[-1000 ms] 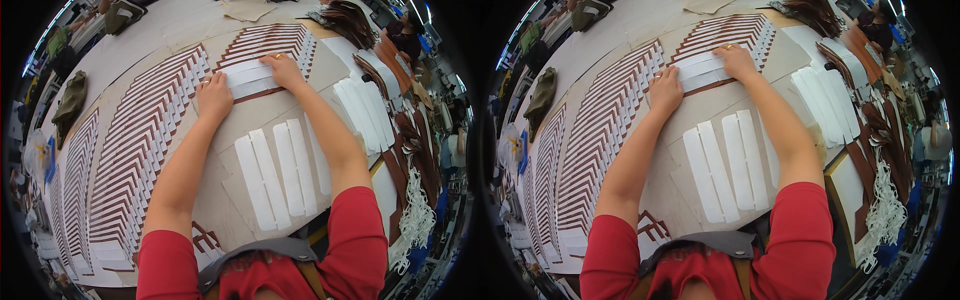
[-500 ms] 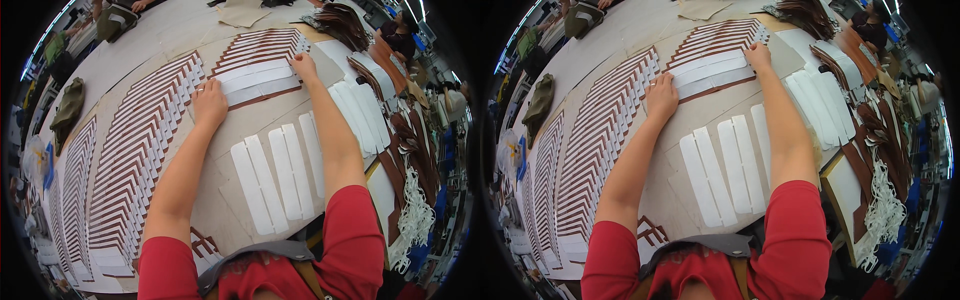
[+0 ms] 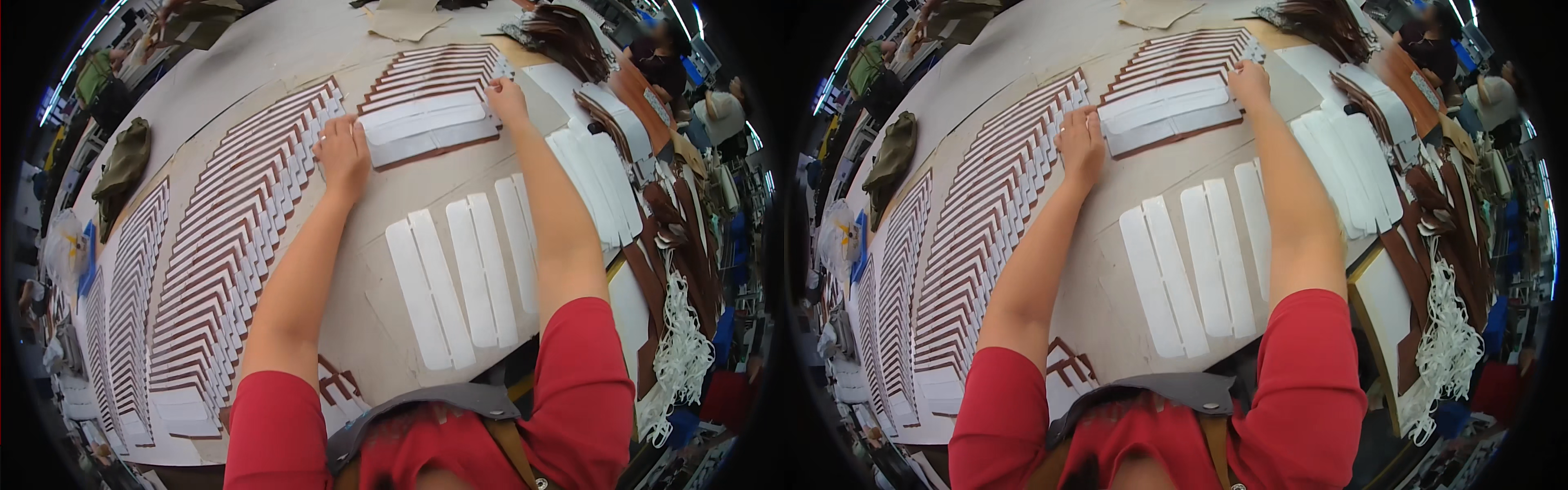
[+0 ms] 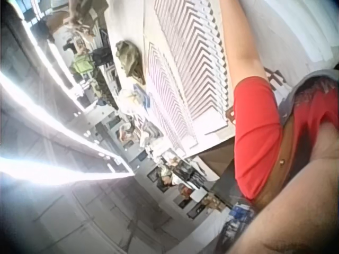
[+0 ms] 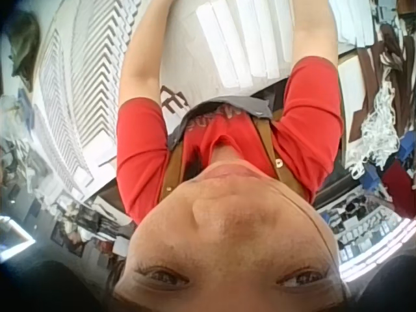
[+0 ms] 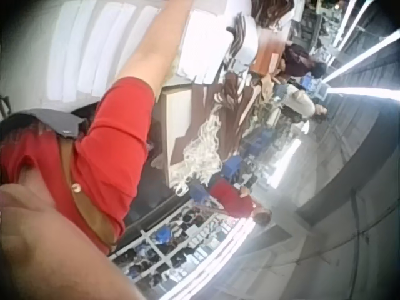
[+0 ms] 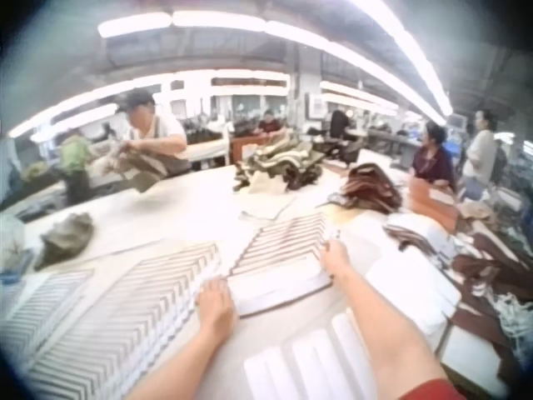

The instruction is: The person assembles leather goods by applying glue to white rectangular inserts and attaching them to brown leather frames. They work at a table in a factory setting, handling the materials one by one and stacking the finished units.

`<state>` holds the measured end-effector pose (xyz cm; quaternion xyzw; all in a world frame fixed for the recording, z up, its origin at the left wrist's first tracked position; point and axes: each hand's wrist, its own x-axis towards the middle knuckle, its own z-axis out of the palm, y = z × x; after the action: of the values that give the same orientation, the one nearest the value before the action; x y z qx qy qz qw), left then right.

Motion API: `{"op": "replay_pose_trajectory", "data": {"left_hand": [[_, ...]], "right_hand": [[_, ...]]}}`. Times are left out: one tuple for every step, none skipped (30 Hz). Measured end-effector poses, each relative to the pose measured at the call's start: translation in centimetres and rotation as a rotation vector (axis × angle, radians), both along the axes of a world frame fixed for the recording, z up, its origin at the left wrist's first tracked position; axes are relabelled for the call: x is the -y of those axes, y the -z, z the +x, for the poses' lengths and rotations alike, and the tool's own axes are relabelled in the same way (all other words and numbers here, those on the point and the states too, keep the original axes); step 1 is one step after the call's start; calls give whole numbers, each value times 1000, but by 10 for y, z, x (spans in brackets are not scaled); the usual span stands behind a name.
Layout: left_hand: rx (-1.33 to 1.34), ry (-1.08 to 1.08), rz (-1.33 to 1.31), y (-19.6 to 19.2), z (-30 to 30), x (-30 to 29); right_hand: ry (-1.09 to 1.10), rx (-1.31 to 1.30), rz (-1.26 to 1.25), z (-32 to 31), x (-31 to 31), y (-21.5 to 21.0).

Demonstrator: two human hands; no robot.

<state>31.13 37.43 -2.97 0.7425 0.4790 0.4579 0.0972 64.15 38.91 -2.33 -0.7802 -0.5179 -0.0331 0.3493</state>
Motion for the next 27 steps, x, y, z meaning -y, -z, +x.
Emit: {"op": "replay_pose_trajectory", "data": {"left_hand": [[75, 7, -30, 2, -3, 0], [132, 19, 15, 5, -11, -5], [194, 36, 63, 7, -17, -8], [237, 60, 71, 4, -23, -5], [291, 92, 82, -6, -24, 1], [302, 173, 107, -19, -23, 14], [315, 252, 127, -34, -24, 28], [226, 363, 23, -54, -26, 52], [135, 471, -78, -69, -35, 85], [-9, 608, -132, -74, -45, 119], [-158, 744, -172, -80, -56, 154], [-266, 829, -252, -81, -65, 189], [-375, 914, -334, -78, -73, 225], [-456, 929, -331, -72, -78, 254], [-515, 913, -272, -61, -80, 276], [-579, 866, -209, -59, -80, 286], [-629, 847, -159, -52, -78, 291], [-674, 834, -93, -49, -74, 292], [-755, 830, -81, -52, -70, 294], [-836, 827, -67, -56, -68, 297], [-910, 829, -38, -61, -63, 299], [-905, 808, -13, -61, -59, 301], [-903, 788, 10, -56, -57, 303], [-903, 767, 30, -53, -55, 304], [-918, 752, 50, -52, -57, 305], [-931, 735, 68, -53, -58, 305], [-943, 727, 78, -52, -59, 305]], "right_hand": [[-92, -38, -63, -9, 8, -5], [-200, -80, -132, -27, 16, -19], [-300, -120, -199, -43, 26, -34], [-388, -147, -236, -62, 39, -44], [-466, -167, -270, -79, 60, -56], [-539, -187, -304, -92, 83, -67], [-567, -172, -315, -103, 106, -78], [-585, -156, -328, -111, 132, -89], [-608, -141, -336, -118, 155, -94], [-617, -143, -349, -124, 176, -96], [-629, -141, -349, -128, 193, -100], [-641, -136, -349, -132, 207, -103], [-660, -178, -351, -139, 220, -106], [-669, -181, -308, -144, 227, -106], [-683, -184, -266, -149, 233, -104], [-694, -181, -221, -152, 239, -104], [-698, -176, -207, -158, 246, -103], [-691, -160, -186, -162, 255, -106], [-683, -133, -160, -165, 261, -113], [-664, -118, -282, -170, 269, -122], [-656, -100, -251, -174, 276, -127], [-653, -81, -218, -176, 282, -127], [-641, -97, -182, -177, 287, -126], [-631, -115, -145, -177, 291, -125], [-620, -142, -144, -180, 298, -127], [-608, -158, -152, -178, 304, -130], [-592, -181, -168, -178, 312, -131]]}}
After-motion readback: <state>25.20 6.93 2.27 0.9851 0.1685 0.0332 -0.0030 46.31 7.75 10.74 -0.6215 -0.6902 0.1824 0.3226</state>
